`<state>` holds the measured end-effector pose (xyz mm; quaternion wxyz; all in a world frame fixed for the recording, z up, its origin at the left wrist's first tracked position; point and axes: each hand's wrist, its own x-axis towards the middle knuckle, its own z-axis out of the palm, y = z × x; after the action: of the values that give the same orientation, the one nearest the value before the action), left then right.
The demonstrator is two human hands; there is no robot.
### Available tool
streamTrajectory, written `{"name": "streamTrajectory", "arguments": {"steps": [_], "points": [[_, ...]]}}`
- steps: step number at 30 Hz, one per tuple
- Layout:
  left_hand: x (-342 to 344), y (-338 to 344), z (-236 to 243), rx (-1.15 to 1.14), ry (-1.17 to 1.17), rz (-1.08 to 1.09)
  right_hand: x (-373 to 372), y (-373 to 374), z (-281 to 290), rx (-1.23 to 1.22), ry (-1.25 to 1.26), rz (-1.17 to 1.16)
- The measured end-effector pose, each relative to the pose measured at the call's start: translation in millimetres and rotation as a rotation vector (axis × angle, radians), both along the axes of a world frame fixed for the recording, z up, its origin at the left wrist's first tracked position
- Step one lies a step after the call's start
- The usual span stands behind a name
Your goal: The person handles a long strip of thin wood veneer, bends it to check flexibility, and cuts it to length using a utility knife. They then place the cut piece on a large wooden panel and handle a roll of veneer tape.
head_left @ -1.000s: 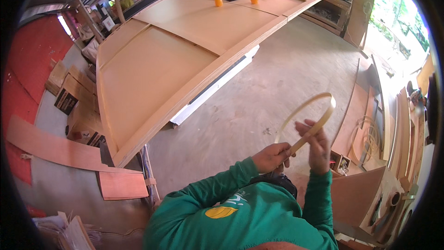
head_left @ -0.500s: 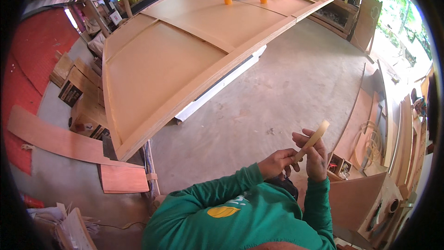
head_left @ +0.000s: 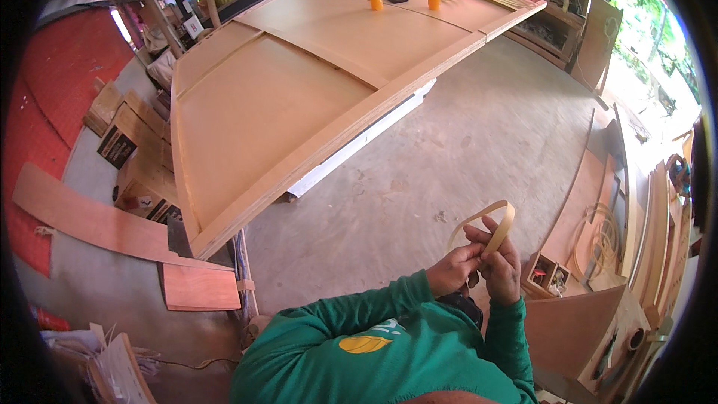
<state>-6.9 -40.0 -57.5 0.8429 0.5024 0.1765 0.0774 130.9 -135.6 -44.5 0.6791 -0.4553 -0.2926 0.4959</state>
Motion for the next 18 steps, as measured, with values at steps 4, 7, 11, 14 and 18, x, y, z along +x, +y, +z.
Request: {"name": "streamTrajectory", "arguments": {"steps": [4,7,11,14,18], "points": [[-2,0,3,-0.019,0.008,-0.003,-5,3,0,0.015,0.008,-0.017],[-1,-5,9,0.062,-0.031,0.074,-11,6,6,0.081,0.01,-0.045],[-2,-3,-5,0.022,-0.05,0.05,-10,9,9,0.104,0.013,-0.004],[-2,-4,1,-0.005,-0.078,0.059,-3,6,8,0.041,0.089,0.015],[-4,1,-3,-0.079,-0.034,0.022,0,7,-9,0.107,-0.008,-0.018]]}}
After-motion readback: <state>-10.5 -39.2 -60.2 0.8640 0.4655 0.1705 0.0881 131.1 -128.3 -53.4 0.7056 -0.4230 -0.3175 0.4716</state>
